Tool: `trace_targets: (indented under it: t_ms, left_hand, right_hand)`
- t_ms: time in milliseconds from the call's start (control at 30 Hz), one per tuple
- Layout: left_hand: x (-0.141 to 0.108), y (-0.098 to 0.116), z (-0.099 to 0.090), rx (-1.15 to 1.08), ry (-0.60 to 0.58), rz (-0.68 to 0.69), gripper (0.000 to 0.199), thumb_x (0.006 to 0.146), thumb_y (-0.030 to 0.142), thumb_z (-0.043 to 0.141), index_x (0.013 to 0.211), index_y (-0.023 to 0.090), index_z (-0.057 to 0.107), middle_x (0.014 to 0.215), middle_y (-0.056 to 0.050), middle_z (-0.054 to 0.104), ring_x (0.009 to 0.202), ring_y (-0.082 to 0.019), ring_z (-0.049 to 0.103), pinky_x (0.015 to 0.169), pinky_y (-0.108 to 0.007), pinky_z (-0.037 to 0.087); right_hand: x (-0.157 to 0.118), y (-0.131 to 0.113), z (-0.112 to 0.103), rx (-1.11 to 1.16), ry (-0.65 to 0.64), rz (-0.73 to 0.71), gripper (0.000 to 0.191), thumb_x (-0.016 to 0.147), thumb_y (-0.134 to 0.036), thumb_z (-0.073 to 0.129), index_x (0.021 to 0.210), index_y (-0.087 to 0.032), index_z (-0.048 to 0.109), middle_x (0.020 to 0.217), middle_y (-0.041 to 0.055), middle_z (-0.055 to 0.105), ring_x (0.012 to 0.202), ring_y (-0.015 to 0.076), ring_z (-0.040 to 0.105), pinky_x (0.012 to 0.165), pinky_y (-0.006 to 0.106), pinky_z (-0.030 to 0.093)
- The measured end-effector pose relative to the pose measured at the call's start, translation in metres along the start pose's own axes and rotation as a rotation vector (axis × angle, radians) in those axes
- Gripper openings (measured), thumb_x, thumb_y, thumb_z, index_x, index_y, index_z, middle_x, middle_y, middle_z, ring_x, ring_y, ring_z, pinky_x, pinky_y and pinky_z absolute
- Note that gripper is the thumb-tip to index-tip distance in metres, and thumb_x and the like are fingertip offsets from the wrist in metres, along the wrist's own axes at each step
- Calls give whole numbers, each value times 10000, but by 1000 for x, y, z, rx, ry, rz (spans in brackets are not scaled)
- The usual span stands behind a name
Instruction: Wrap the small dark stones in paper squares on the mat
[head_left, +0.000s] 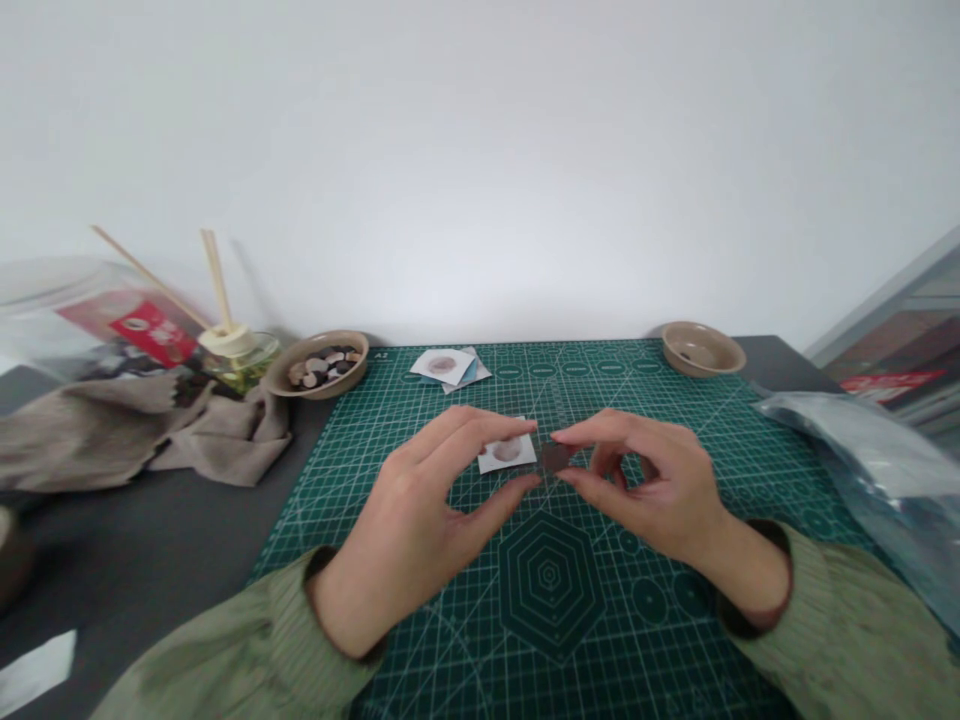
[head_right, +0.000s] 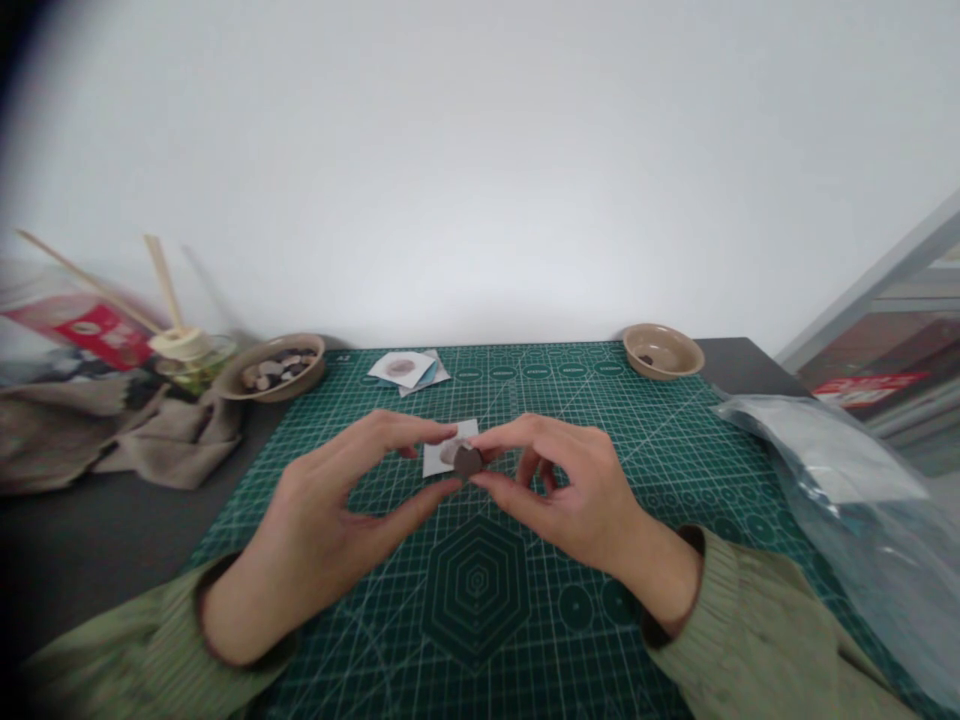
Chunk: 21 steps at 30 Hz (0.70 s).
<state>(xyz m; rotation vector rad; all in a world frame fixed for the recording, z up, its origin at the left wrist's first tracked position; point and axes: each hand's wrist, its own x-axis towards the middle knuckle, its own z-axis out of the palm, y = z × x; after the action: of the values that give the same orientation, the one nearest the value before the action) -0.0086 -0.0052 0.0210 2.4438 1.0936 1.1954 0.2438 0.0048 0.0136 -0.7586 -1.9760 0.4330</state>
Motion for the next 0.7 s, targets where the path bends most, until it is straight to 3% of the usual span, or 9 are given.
trace_targets:
  t_ms: [100, 167, 300, 533, 700]
  left_hand:
    - [0, -21, -2, 243, -148, -65, 590, 973, 395, 790, 1503, 269, 563, 1411, -101, 697, 1331, -333, 639, 1124, -542, 541]
    - [-2, -32, -3, 321, -233, -88, 706, 935, 452, 826, 1538, 248, 522, 1416, -119, 693, 1343, -368, 622, 1130, -587, 529]
    - [-5, -42, -2, 326, -313, -96, 571, 946, 399, 821, 1443, 249, 584, 1351, -95, 727, 1295, -342, 650, 1121, -552, 539]
    - [0, -43, -4, 207, -183, -109, 473, 988, 402, 762, 1409, 270, 592, 1324, -76, 728, 1235, -292, 697, 1103, -502, 559]
    - [25, -52, -31, 307, 20, -94, 532, 1000, 384, 745, 1473, 231, 558, 1343, -105, 717, 1183, -274, 715, 1086, -475, 565]
  right_hand:
    - [2, 3, -1, -76, 42, 72, 212, 939, -245, 835, 1141, -238, 770, 940, -25, 811, 565, 61, 618, 576, 210, 527]
    - [3, 6, -1, -88, 45, 120, 214, 940, -278, 840, 1139, -244, 770, 924, -30, 814, 558, 65, 625, 578, 219, 527]
    - [4, 13, 0, -85, 33, 189, 207, 948, -303, 828, 1140, -253, 771, 929, -28, 814, 544, 72, 644, 560, 236, 514]
    - [4, 27, 0, -4, 72, 303, 223, 962, -365, 801, 1145, -241, 774, 993, 12, 809, 525, 88, 647, 516, 253, 491]
    - [3, 38, 1, 100, 89, 375, 272, 958, -409, 791, 1154, -222, 770, 995, 36, 804, 509, 100, 668, 485, 242, 492]
